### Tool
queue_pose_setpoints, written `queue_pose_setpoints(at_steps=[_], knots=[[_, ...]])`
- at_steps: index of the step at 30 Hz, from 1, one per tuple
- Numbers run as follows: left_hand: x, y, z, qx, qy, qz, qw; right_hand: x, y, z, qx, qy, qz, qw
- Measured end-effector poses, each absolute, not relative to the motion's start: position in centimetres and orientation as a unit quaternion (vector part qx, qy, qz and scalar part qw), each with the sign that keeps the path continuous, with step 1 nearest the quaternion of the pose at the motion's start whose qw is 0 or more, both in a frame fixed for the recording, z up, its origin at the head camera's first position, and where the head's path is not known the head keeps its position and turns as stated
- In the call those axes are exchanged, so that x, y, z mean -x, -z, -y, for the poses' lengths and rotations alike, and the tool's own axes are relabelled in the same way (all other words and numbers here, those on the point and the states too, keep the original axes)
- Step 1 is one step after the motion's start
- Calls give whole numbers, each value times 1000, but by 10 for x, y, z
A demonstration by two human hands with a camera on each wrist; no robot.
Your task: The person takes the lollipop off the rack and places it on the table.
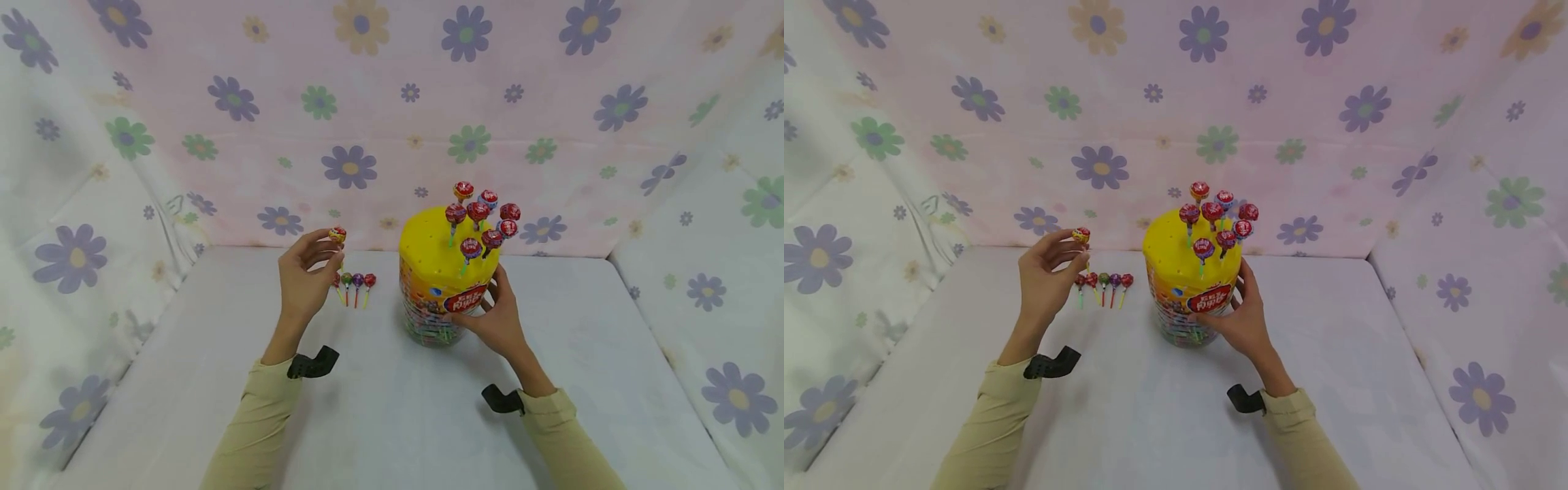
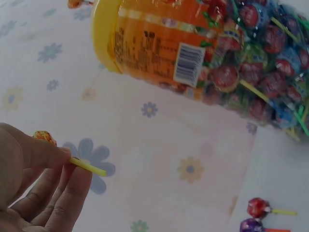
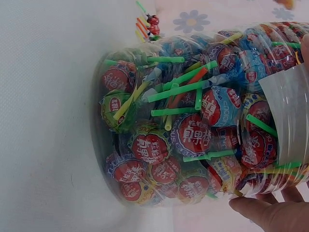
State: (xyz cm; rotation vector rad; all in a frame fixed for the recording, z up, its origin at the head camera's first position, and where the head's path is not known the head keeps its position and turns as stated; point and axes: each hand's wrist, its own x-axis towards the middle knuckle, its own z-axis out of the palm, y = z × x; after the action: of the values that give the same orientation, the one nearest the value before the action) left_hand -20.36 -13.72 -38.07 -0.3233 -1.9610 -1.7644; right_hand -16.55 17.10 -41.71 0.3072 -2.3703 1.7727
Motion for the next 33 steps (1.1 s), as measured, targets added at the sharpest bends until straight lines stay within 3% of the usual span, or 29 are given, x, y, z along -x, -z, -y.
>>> queue_pose_setpoints(at_steps=[8, 20, 33], knots=[[204, 412, 171, 51, 619, 756, 207, 181, 446, -180, -101, -598, 790, 88], [226, 465, 199, -100, 586, 800, 85, 183, 451, -186, -112, -600, 786, 100], [244, 496, 212, -106, 508, 848, 107, 183, 452, -183, -116, -602, 784, 97]])
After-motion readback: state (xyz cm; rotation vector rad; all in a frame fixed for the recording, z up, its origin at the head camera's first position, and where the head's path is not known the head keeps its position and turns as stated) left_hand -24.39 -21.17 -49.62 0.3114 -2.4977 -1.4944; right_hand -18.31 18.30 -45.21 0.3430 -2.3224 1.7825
